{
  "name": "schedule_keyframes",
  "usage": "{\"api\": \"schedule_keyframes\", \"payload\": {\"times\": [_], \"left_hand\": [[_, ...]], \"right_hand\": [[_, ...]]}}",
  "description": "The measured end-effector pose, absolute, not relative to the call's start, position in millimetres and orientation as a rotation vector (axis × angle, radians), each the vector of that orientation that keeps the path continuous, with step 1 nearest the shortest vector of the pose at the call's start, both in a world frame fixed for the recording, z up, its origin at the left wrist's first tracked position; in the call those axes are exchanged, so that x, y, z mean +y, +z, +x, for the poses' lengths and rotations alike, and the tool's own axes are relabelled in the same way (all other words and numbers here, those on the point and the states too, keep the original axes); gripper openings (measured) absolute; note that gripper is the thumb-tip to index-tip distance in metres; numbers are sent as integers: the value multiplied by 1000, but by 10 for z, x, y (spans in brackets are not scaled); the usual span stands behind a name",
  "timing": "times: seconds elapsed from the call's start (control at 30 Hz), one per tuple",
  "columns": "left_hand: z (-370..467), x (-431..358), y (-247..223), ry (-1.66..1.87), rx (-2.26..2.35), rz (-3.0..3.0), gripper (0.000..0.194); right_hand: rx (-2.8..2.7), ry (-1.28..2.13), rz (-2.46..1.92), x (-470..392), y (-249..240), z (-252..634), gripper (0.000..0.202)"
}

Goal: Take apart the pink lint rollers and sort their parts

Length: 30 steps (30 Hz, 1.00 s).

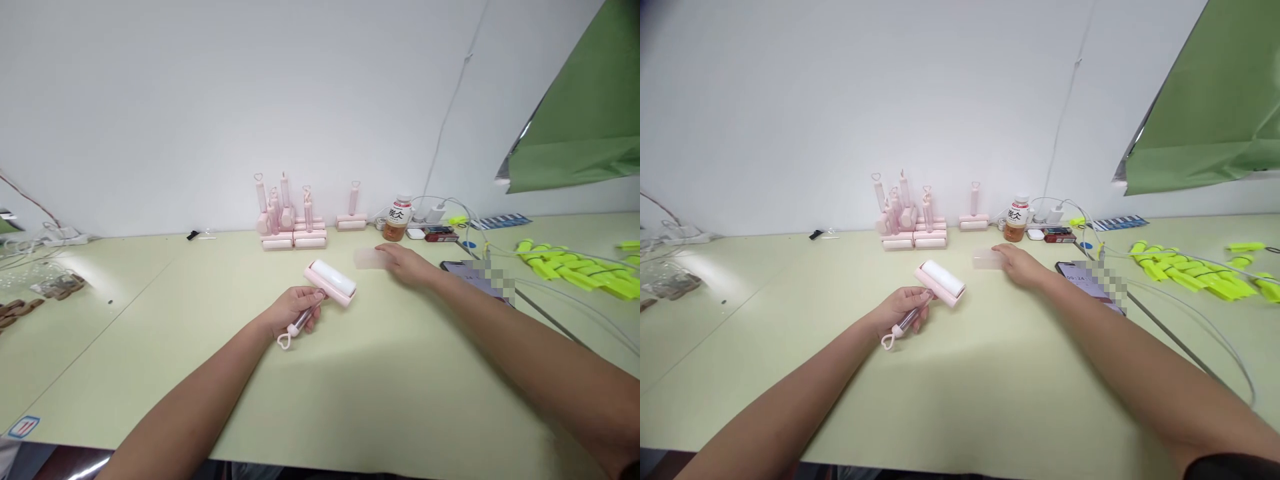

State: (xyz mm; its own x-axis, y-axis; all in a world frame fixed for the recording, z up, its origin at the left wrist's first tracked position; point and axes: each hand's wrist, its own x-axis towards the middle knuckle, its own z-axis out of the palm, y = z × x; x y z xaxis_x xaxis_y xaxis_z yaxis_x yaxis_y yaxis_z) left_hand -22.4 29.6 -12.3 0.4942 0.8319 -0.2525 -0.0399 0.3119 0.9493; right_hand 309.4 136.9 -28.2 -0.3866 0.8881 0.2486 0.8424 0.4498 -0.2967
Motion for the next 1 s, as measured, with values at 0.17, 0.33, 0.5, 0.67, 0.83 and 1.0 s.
{"api": "schedule_keyframes", "payload": {"times": [0.17, 0.33, 0.5, 0.67, 0.83, 1.0], "left_hand": [[-255, 295, -138, 680, 872, 1117, 47], [-309, 283, -75, 632, 871, 1183, 39], [-311, 194, 64, 453, 857, 1432, 27], [-225, 77, 110, 448, 798, 1801, 26], [-172, -30, 167, 764, 975, 2207, 39], [-136, -127, 273, 974, 853, 2539, 37]], "right_hand": [[-2363, 183, -1478, 1526, -230, 3052, 53], [-2171, 199, -1406, 1325, -129, 2854, 47], [-1772, 1006, -1205, 569, 21, 2300, 42], [-1881, 1146, -1148, -27, 5, 1988, 45], [-2004, 909, -1158, -149, -17, 1985, 40], [-2120, 800, -1033, -196, -23, 1937, 36]]}}
